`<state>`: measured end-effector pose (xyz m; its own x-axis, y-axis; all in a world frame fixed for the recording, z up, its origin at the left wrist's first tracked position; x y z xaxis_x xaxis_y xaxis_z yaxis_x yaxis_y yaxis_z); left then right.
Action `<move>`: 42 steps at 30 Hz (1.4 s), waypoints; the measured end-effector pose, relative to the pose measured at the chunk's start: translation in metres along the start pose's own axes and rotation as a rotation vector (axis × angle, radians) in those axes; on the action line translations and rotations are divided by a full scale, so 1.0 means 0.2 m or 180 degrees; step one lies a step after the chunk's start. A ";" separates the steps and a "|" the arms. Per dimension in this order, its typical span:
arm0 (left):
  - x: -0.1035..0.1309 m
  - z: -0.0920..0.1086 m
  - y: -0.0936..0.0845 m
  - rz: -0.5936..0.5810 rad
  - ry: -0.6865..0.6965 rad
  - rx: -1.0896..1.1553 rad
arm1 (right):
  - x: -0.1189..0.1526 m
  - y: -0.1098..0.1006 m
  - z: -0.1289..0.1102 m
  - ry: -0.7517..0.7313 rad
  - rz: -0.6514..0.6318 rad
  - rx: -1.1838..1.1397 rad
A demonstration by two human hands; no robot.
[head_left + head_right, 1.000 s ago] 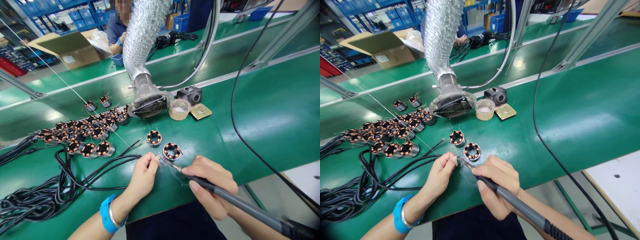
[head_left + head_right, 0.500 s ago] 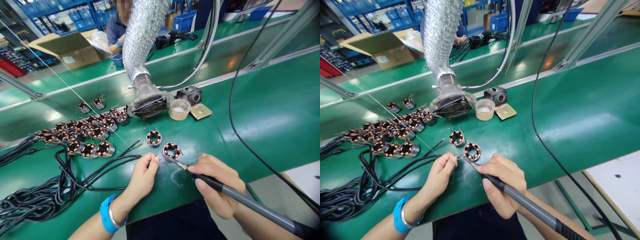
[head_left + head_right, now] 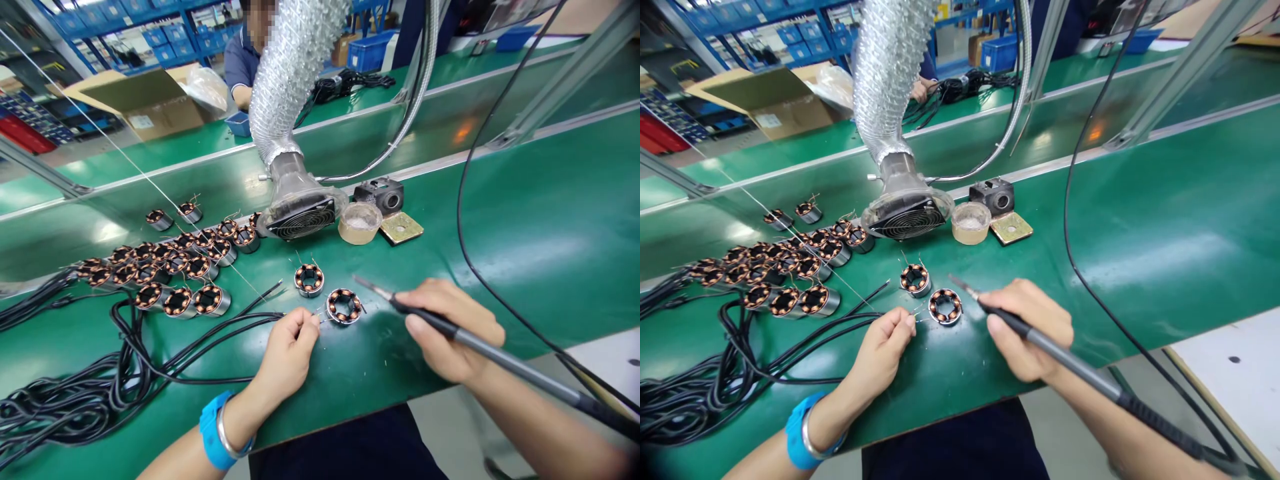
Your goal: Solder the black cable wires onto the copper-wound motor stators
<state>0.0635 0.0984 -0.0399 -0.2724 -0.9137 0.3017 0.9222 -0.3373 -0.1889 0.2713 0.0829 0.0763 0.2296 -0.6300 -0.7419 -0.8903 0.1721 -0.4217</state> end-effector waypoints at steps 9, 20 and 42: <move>0.00 0.02 0.00 0.0003 0.0012 -0.0016 | -0.06 -0.02 0.53 0.0617 -0.0204 0.1094; -0.01 -0.03 0.00 -0.0215 -0.0194 0.0507 | -0.11 0.30 0.02 -0.0594 -0.0890 -0.0189; -0.03 0.04 -0.11 -0.0242 -0.0130 -0.0173 | -0.09 0.49 -0.02 -0.0624 -0.1119 -0.0826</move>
<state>0.0480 0.1140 -0.0298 -0.3285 -0.8754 0.3546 0.8828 -0.4181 -0.2142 0.1786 0.1073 0.0505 0.5821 -0.4572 -0.6724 -0.8084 -0.2364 -0.5390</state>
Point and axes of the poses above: each hand's wrist, its own x-axis away from the middle knuckle, its own y-axis out of the palm, z = x × y, the point moved 10 cm from there along -x, towards the middle knuckle, and after that the axes turned 9 degrees about -z, right-handed, at the moved point
